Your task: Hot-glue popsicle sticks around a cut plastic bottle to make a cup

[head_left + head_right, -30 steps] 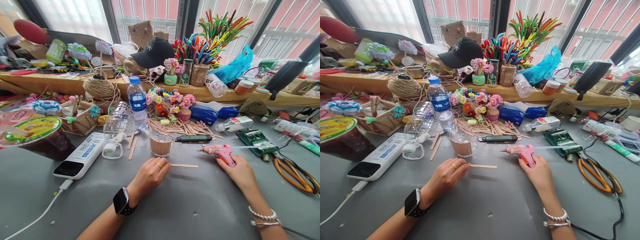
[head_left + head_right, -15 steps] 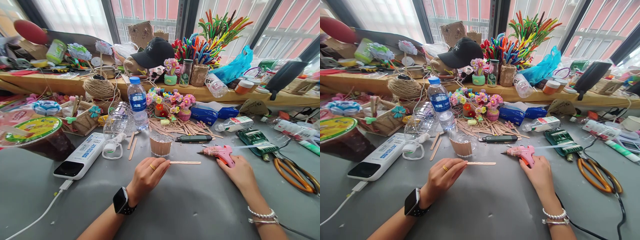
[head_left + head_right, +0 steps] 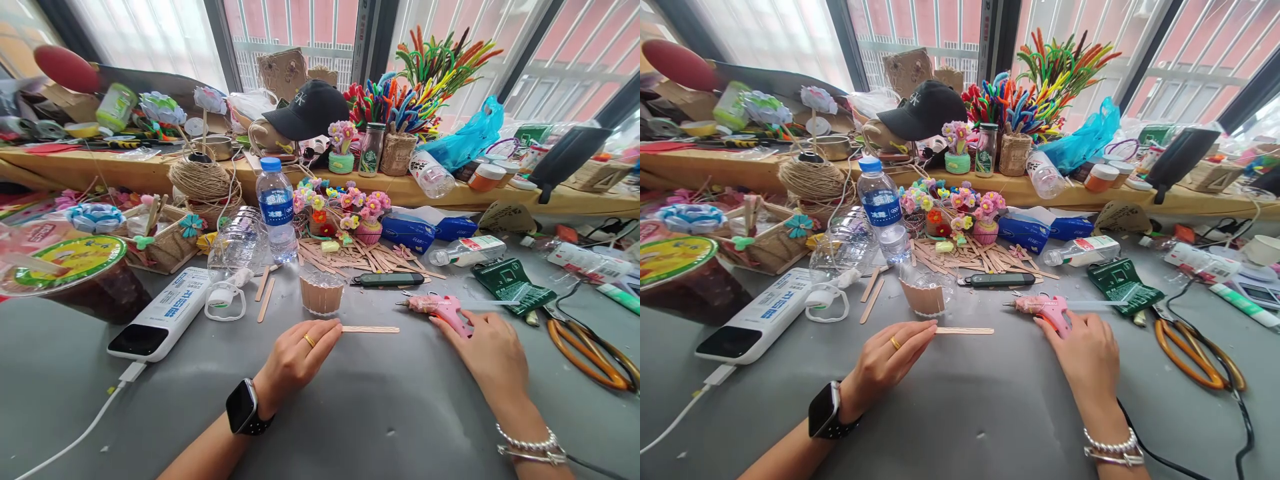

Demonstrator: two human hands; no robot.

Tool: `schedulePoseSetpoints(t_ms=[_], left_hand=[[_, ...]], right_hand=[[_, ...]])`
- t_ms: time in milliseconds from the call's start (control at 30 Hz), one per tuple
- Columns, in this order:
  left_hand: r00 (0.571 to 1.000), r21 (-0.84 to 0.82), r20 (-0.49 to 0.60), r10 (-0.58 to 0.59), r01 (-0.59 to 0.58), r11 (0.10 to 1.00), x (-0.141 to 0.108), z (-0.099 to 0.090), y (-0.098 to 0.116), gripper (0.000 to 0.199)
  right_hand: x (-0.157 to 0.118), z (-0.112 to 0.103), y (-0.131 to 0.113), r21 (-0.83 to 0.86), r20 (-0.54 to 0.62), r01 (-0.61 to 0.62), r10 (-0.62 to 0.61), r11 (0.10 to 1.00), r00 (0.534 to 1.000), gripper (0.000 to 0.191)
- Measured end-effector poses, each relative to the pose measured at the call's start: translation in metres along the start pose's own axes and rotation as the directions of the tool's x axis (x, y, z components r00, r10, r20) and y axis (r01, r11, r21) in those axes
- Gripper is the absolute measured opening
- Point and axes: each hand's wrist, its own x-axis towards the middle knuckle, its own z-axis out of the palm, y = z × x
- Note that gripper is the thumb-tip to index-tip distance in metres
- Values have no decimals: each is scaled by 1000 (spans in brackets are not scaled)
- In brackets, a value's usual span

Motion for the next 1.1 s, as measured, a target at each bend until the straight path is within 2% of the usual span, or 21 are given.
schedulePoseSetpoints(t_ms=[67, 133, 200, 267, 367, 433, 500, 600, 800, 967, 1100], left_hand=[[1000, -2, -3, -1, 1, 1000, 1, 0, 0, 25], [1000, -12, -4, -10, 10, 1000, 2, 0, 0, 26], [1000, -31, 4, -18, 19, 999, 2, 1, 0, 26], [1000, -45, 16, -24, 25, 999, 1, 1, 0, 26], [1000, -52, 21, -22, 23, 998, 0, 1, 1, 24], [999, -57, 20, -25, 26, 998, 0, 0, 2, 21], [999, -56, 24, -37, 38, 998, 1, -1, 4, 18], [998, -56, 41, -51, 54, 997, 3, -2, 4, 16], [999, -59, 27, -23, 25, 998, 4, -3, 5, 18], [1000, -62, 19, 8, -7, 998, 5, -4, 6, 17], [1000, -50, 18, -1, 1, 999, 6, -4, 6, 18]], right_hand=[[1, -11, -8, 123, -119, 59, -45, 991, 992, 50], [2, -26, -24, 315, -232, 197, -126, 928, 964, 30], [0, -42, -46, 410, -318, 369, -249, 834, 915, 13], [-3, -55, -72, 465, -374, 526, -381, 712, 846, 10], [-11, -63, -105, 427, -387, 675, -552, 602, 738, 15], [-16, -61, -120, 325, -387, 739, -630, 590, 673, 17], [-20, -56, -129, 243, -377, 767, -670, 594, 639, 17], [-23, -49, -135, 183, -393, 760, -662, 623, 638, 20], [-25, -45, -136, 173, -409, 711, -607, 682, 681, 18], [-25, -47, -135, 167, -441, 718, -600, 676, 668, 17], [-26, -47, -134, 199, -439, 717, -593, 668, 675, 16]])
